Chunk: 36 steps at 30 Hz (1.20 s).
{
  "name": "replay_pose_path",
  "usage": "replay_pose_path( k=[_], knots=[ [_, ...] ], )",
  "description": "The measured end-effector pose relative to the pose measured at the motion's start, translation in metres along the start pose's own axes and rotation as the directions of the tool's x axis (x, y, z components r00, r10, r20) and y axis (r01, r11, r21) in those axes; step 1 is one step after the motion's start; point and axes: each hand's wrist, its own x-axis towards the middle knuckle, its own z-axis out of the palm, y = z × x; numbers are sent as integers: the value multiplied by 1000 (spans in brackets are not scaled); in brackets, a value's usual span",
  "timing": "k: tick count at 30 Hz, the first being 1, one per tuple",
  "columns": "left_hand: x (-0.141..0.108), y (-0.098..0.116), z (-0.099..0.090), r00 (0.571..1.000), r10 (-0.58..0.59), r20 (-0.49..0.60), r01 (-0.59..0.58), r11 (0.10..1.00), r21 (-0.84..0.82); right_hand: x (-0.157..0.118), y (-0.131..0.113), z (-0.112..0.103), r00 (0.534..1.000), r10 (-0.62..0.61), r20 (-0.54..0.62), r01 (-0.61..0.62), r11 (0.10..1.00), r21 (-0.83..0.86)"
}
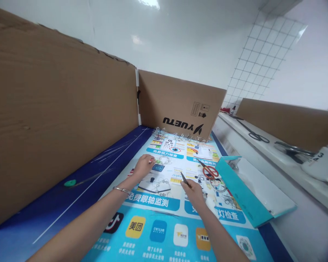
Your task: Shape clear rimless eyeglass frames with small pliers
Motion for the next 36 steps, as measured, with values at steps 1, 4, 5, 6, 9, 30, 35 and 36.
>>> replay_pose_path(
  k=[1, 4, 5, 6, 9, 30, 35, 36],
  knots=[
    [-10, 4, 1, 1000, 15, -3, -15, 1000, -4, 0, 0, 0, 1000, -5, 0, 5, 1000, 3],
    [-44, 24, 10, 991, -6, 135, 26, 989, -148, -1, -4, 3, 1000, -20, 15, 20, 1000, 15],
    [-55, 31, 14, 977, -30, 210, 72, 978, -196, -2, -6, 4, 999, -27, 24, 26, 999, 19],
    [-66, 39, 18, 965, -40, 259, 106, 964, -245, -4, -8, 5, 999, -36, 28, 35, 999, 21],
    [-88, 58, 26, 922, -58, 383, 223, 888, -402, -9, -15, 9, 996, -76, 37, 74, 996, 45],
    [-99, 52, 31, 811, -68, 581, 497, 604, -623, -21, -35, 23, 993, -66, 102, 54, 991, 119],
    [-99, 55, 29, 822, -54, 567, 486, 587, -648, -21, -35, 22, 990, -67, 126, 52, 992, 118],
    [-98, 56, 27, 822, -51, 567, 485, 583, -652, -21, -34, 23, 988, -72, 138, 57, 992, 113]
  ],
)
